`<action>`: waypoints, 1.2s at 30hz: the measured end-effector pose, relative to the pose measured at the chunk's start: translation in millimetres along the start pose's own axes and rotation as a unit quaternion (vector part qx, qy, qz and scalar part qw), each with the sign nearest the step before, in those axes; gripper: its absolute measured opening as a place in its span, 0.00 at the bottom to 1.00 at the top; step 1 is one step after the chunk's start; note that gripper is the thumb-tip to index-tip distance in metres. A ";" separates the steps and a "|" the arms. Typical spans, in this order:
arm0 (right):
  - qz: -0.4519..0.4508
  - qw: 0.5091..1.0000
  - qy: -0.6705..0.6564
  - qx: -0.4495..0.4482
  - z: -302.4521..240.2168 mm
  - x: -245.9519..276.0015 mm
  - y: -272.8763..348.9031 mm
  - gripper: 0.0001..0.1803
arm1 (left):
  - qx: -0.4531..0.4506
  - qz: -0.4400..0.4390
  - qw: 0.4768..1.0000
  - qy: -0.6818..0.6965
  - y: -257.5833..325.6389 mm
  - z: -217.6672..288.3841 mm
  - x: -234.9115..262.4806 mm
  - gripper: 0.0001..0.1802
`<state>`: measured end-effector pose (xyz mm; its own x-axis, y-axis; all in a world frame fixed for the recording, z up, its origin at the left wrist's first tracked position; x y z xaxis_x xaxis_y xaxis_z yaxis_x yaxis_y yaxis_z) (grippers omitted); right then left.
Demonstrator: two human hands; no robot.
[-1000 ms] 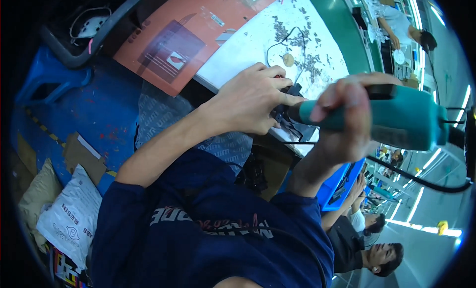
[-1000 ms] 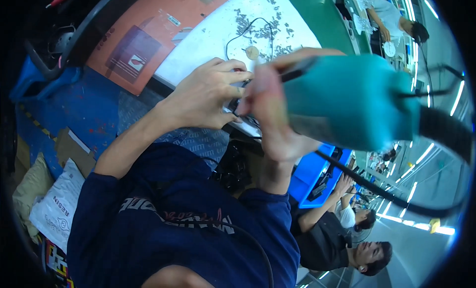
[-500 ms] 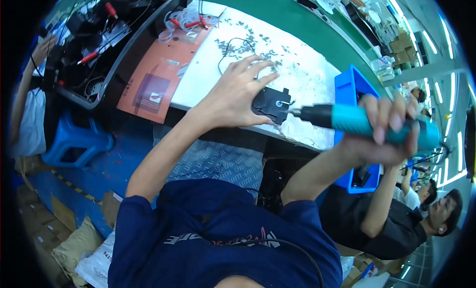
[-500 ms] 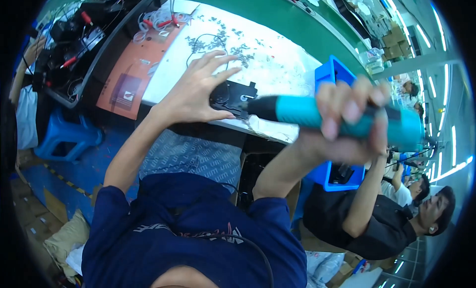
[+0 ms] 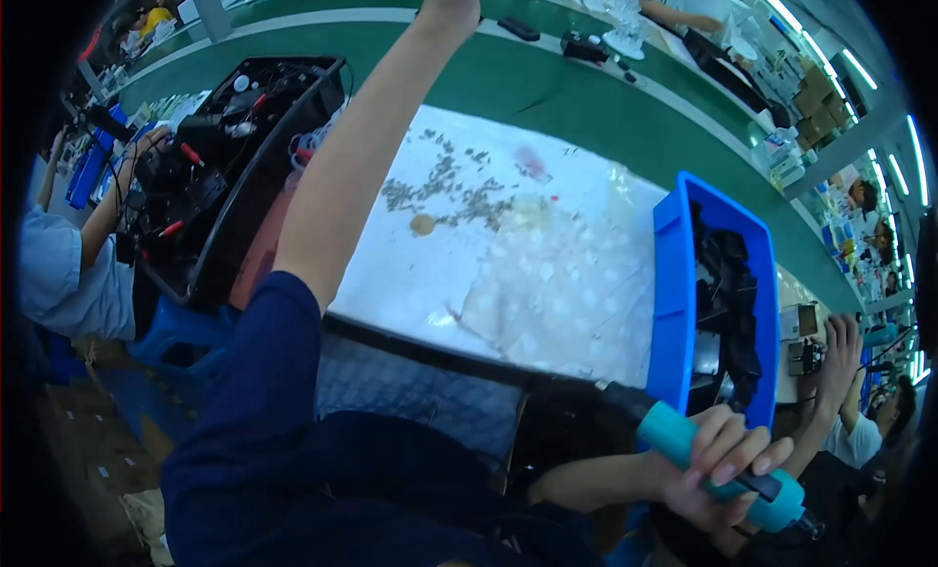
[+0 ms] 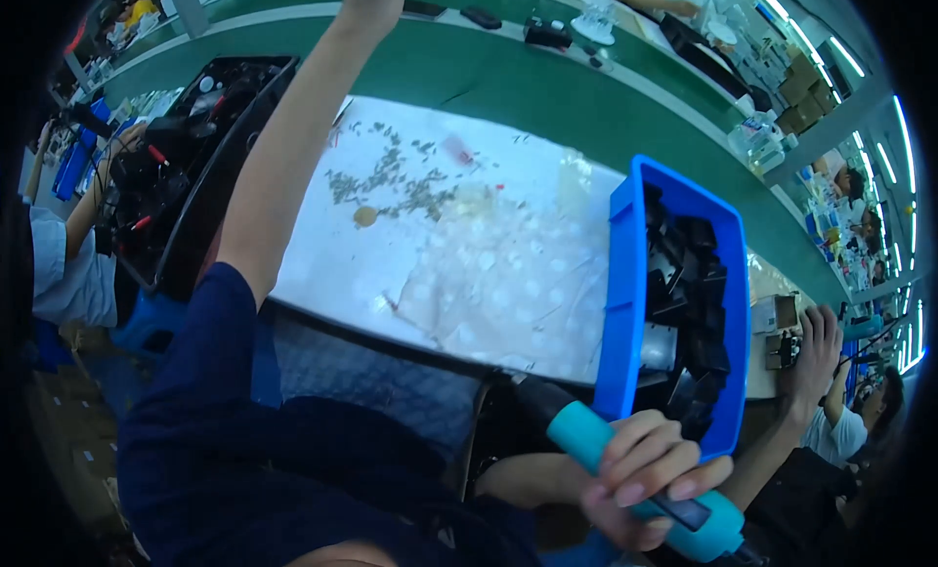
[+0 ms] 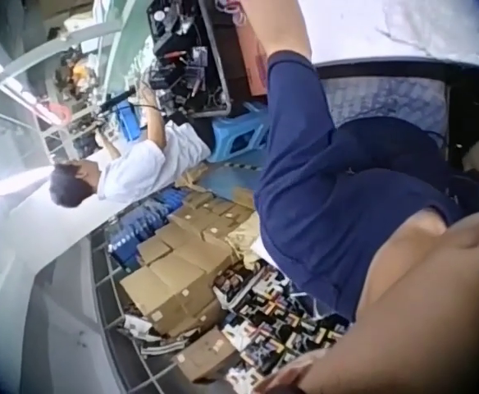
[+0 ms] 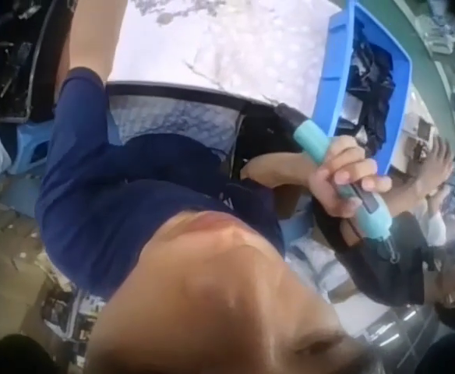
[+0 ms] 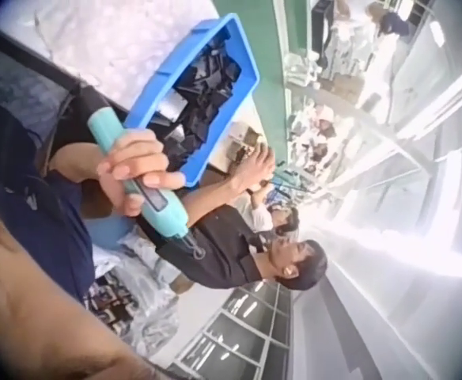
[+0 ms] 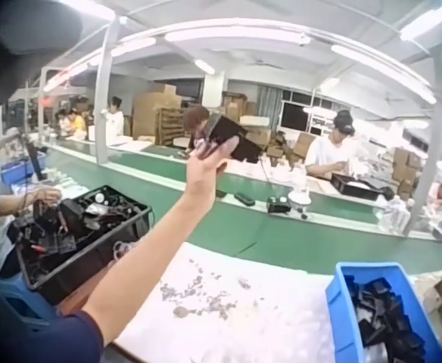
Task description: The person is assembling components of a light fixture using an electric screwdriver on a factory production line.
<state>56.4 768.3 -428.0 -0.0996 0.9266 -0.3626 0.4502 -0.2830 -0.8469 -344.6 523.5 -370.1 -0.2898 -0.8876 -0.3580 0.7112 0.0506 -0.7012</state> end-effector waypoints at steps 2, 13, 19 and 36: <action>0.006 0.999 0.033 -0.007 9.1 2.0 3.9 0.16 | 0.039 0.018 0.996 -0.073 -11.4 -76.0 19.5 0.14; 0.004 0.997 0.023 -0.069 57.3 -17.7 20.3 0.13 | 0.186 -0.327 0.630 -0.679 14.0 -167.1 25.5 0.50; 0.023 0.993 -0.053 -0.106 102.8 -34.7 17.2 0.13 | 0.222 -0.392 0.498 -0.741 -40.1 -1.7 158.7 0.19; 0.011 0.993 -0.018 -0.118 90.3 -65.2 33.7 0.12 | 0.386 -0.287 0.438 -0.760 -4.8 62.7 366.2 0.27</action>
<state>-2.1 676.0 -468.1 -0.1163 0.9104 -0.3970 0.6470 -0.2339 -0.7258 -414.0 169.6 -459.2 -0.2191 0.0374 0.9750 0.9750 -0.0306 0.2203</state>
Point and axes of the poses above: each hand's wrist, its own y-axis away from the middle knuckle, its own x-axis out of the back of the hand, z = x × y, the point moved 7 cm from there along -y, towards the middle knuckle, and after that the axes turned 5 degrees about -z, right-handed, at the moved point
